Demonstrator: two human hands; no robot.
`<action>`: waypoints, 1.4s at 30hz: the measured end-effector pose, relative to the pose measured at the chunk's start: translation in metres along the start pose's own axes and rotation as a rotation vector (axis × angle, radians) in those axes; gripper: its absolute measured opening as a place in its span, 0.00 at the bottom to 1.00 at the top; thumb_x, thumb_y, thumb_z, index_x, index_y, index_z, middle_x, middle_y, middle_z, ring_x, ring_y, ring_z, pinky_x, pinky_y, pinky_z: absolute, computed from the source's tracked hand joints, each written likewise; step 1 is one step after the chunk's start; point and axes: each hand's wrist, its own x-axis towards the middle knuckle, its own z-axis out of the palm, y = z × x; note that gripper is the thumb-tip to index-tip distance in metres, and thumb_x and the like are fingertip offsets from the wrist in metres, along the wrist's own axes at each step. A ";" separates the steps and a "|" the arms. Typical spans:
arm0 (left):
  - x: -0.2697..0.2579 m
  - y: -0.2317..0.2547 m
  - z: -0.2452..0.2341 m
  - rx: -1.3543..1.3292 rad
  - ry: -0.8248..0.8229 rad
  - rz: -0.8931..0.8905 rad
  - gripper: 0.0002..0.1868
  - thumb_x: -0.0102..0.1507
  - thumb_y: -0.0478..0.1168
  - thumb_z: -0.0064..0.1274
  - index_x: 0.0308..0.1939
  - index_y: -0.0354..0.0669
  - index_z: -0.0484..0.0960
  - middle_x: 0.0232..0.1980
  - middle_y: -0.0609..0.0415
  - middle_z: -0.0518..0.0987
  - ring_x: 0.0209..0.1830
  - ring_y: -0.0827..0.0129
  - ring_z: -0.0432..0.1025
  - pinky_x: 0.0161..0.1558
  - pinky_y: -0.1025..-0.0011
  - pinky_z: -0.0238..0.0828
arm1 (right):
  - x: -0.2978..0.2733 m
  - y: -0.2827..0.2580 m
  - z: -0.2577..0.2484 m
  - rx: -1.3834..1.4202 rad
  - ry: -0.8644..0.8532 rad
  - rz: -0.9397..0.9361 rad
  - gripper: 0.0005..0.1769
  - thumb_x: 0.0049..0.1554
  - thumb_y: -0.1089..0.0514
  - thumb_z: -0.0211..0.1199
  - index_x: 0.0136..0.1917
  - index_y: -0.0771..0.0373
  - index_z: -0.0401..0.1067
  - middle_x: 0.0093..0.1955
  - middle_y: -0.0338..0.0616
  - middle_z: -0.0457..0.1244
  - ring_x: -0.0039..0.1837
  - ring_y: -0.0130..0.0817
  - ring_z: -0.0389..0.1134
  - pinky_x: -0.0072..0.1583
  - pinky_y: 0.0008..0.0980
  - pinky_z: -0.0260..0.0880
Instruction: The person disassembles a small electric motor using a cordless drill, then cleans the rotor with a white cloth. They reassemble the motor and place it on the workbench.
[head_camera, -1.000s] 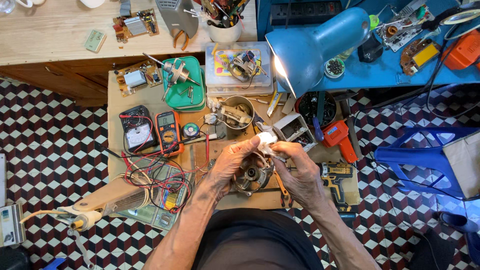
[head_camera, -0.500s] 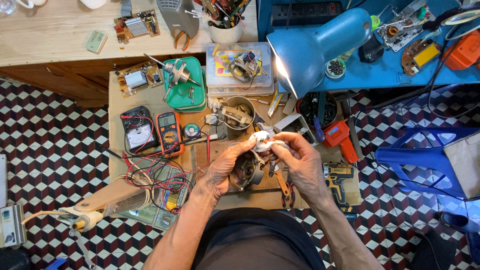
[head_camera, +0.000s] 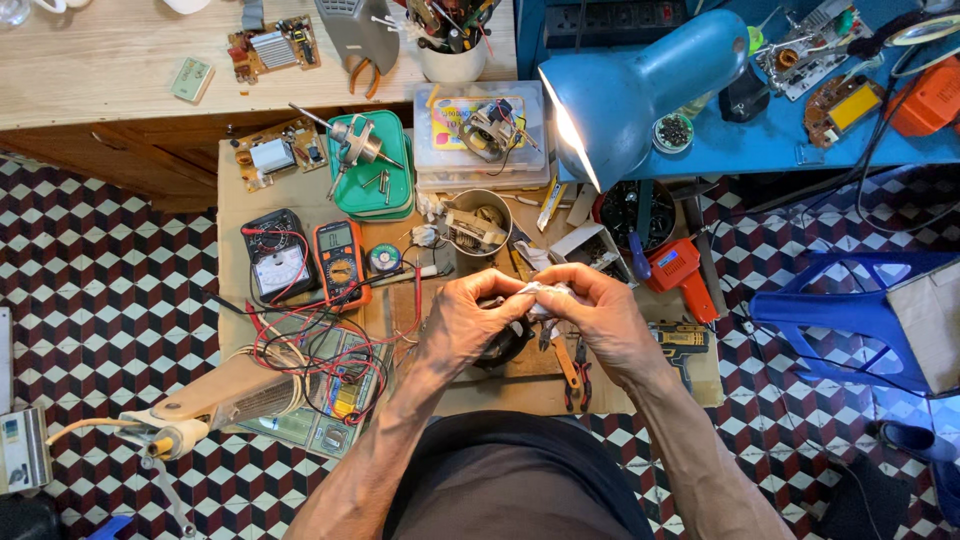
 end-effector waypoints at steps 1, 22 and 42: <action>0.000 -0.002 0.000 0.004 0.003 -0.007 0.12 0.61 0.42 0.62 0.45 0.39 0.88 0.38 0.57 0.87 0.37 0.81 0.78 0.40 0.79 0.76 | -0.001 0.000 0.000 -0.031 0.002 -0.014 0.16 0.59 0.57 0.65 0.58 0.67 0.76 0.48 0.40 0.70 0.49 0.23 0.70 0.51 0.24 0.69; -0.032 -0.027 -0.088 -0.420 0.536 -0.127 0.15 0.61 0.39 0.63 0.51 0.44 0.82 0.41 0.60 0.83 0.37 0.81 0.76 0.40 0.81 0.72 | -0.002 0.195 -0.130 0.412 0.643 0.071 0.08 0.58 0.70 0.56 0.51 0.72 0.72 0.49 0.52 0.69 0.51 0.39 0.72 0.55 0.33 0.73; -0.053 -0.021 -0.032 -0.613 0.425 -0.310 0.13 0.60 0.40 0.63 0.47 0.42 0.84 0.35 0.58 0.82 0.32 0.77 0.74 0.34 0.79 0.72 | 0.050 0.268 -0.207 0.119 0.552 0.262 0.24 0.63 0.65 0.58 0.71 0.77 0.66 0.58 0.68 0.66 0.49 0.47 0.70 0.54 0.47 0.72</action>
